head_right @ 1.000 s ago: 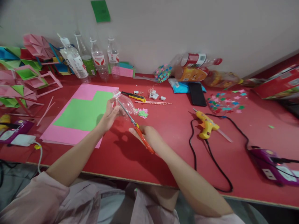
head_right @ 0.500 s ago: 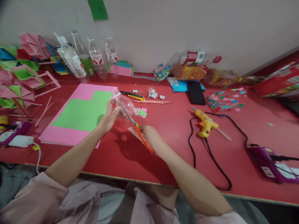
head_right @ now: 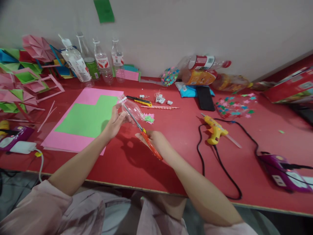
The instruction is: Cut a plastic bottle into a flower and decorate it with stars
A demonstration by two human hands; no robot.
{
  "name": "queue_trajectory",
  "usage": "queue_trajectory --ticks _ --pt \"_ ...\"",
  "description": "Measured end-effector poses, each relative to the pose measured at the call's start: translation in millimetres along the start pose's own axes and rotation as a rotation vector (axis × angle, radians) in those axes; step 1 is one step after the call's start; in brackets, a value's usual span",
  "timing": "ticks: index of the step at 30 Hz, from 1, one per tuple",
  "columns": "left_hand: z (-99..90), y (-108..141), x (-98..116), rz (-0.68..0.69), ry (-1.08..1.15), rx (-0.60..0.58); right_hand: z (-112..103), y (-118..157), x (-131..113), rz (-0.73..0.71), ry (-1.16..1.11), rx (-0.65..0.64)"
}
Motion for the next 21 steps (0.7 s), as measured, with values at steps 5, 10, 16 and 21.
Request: queue_trajectory --ticks 5,10,16,21 --pt "-0.8 -1.2 2.7 -0.011 0.013 0.007 0.2 -1.7 2.2 0.035 -0.054 -0.025" --pt "-0.1 -2.7 2.8 -0.056 0.059 -0.042 -0.1 -3.5 0.7 0.042 -0.163 -0.057" --pt "-0.3 -1.5 2.3 -0.102 0.157 -0.05 3.4 -3.9 0.6 0.0 -0.198 -0.133" --pt "-16.8 -5.3 13.1 -0.054 0.316 0.112 1.3 -3.2 0.8 -0.059 -0.112 -0.087"
Point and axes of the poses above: each hand's wrist, its own y-axis away from the middle knuckle, its own z-axis out of the palm, x = y × z, the point moved 8 cm from there along -y, towards the middle knuckle, and after that the axes turned 1 degree about -y, right-handed, at the moved point
